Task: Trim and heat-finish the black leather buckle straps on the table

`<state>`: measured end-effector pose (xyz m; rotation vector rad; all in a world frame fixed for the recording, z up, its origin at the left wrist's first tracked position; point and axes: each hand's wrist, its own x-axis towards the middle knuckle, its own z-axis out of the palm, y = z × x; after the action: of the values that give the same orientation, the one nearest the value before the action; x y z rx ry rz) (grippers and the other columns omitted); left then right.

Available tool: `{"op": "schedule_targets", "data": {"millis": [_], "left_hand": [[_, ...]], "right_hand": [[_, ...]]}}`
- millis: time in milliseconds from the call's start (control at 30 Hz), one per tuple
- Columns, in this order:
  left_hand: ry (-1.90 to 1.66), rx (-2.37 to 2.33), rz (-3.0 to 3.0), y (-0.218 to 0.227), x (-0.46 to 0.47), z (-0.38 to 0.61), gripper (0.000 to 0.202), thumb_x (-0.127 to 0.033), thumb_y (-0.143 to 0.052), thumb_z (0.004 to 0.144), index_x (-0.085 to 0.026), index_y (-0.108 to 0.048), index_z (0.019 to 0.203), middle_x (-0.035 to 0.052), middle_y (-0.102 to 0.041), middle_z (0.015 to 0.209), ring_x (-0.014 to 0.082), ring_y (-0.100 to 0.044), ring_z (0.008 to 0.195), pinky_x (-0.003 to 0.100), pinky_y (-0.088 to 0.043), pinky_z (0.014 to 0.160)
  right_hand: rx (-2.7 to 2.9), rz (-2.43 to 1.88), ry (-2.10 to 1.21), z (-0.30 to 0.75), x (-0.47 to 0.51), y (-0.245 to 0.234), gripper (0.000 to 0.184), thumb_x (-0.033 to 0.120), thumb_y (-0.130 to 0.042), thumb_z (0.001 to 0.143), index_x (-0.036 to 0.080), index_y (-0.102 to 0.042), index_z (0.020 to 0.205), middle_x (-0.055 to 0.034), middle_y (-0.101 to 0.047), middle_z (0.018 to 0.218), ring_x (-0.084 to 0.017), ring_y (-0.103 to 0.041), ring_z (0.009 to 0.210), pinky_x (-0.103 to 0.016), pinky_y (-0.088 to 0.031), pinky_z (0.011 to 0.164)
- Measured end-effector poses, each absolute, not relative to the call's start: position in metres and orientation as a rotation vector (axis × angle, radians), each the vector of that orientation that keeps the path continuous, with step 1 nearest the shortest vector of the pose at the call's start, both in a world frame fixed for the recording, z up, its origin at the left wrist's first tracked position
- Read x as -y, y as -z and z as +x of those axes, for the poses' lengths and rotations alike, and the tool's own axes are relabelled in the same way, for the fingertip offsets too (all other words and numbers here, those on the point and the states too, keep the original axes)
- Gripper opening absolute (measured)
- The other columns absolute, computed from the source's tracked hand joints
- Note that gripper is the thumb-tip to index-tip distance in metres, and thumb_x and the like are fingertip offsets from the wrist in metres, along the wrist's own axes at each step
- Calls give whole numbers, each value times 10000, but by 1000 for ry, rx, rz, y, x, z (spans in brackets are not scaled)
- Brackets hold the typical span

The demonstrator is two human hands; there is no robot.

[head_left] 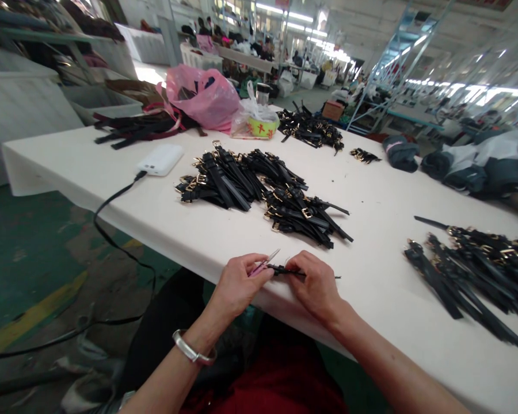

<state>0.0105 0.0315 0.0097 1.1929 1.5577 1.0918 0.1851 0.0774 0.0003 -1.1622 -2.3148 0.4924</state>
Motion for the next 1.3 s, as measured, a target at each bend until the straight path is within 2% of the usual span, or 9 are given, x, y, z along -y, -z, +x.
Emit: {"op": "schedule_targets", "data": {"millis": [133, 233, 333, 467, 567, 667, 867, 1033, 1300], "left_hand": [[-1104, -1561, 1157, -8, -32, 14, 175, -298, -605, 727, -142, -681, 752, 13, -688, 588, 164, -630, 575, 262, -470, 580], [-1131, -1557, 1135, -4, -31, 14, 158, -288, -586, 734, -149, -661, 741, 23, -697, 596, 170, -646, 617, 273, -482, 638], [-1155, -1554, 1124, -1, -32, 16, 182, -316, -573, 747, -150, -646, 765, 24, -698, 625, 170, -648, 627, 274, -485, 641], [-1188, -1565, 1114, -3, -33, 17, 183, -332, -554, 773, -159, -612, 761, 6, -675, 638, 159, -637, 643, 254, -472, 639], [-1141, -1689, 1237, -10, -27, 11, 211, -360, -567, 792, -180, -603, 896, -7, -666, 677, 165, -633, 653, 254, -462, 630], [-869, -2017, 1565, -18, -14, 2, 318, -437, -514, 849, -243, -569, 1094, 8, -690, 805, 209, -653, 715, 301, -461, 663], [-465, -2115, 1959, -13, 3, -2, 265, -331, -380, 941, -262, -538, 1142, 33, -691, 1040, 239, -676, 852, 325, -484, 693], [-448, -2098, 2128, -4, 3, -4, 296, -333, -343, 966, -239, -517, 1187, 46, -672, 1022, 201, -662, 871, 280, -480, 706], [-432, -2107, 2243, -1, 4, -7, 305, -333, -352, 970, -276, -488, 1237, -12, -634, 883, 168, -647, 780, 260, -448, 632]], "right_hand": [[2300, -1116, -496, 184, -74, 3, 122, 87, -540, 761, 197, -592, 758, -22, -585, 761, -165, -535, 767, -262, -406, 699], [2276, -1144, -558, 183, -73, 0, 100, 147, -603, 740, 192, -609, 830, -25, -597, 783, -167, -540, 752, -271, -422, 696], [2328, -1141, -628, 180, -77, -8, 228, 234, -650, 745, 197, -639, 970, -35, -621, 840, -174, -556, 780, -281, -430, 713], [2472, -1131, -722, 176, -89, -16, 103, 280, -627, 800, 228, -688, 864, -13, -632, 777, -153, -559, 733, -259, -404, 661], [2461, -1189, -714, 175, -95, -15, 99, 287, -666, 771, 217, -677, 840, -5, -632, 774, -144, -551, 703, -248, -383, 619], [2427, -1199, -663, 173, -95, -12, 114, 289, -676, 761, 211, -660, 843, -4, -624, 788, -143, -545, 713, -251, -382, 636], [2381, -1201, -590, 168, -90, -6, 120, 255, -691, 730, 210, -635, 826, 2, -595, 794, -144, -534, 737, -256, -394, 675], [2365, -1213, -598, 167, -90, -4, 115, 266, -676, 746, 207, -638, 837, -2, -590, 800, -143, -533, 739, -256, -399, 687], [2368, -1213, -590, 167, -88, -5, 125, 280, -670, 755, 202, -632, 845, -4, -590, 804, -145, -529, 746, -255, -392, 684]]}}
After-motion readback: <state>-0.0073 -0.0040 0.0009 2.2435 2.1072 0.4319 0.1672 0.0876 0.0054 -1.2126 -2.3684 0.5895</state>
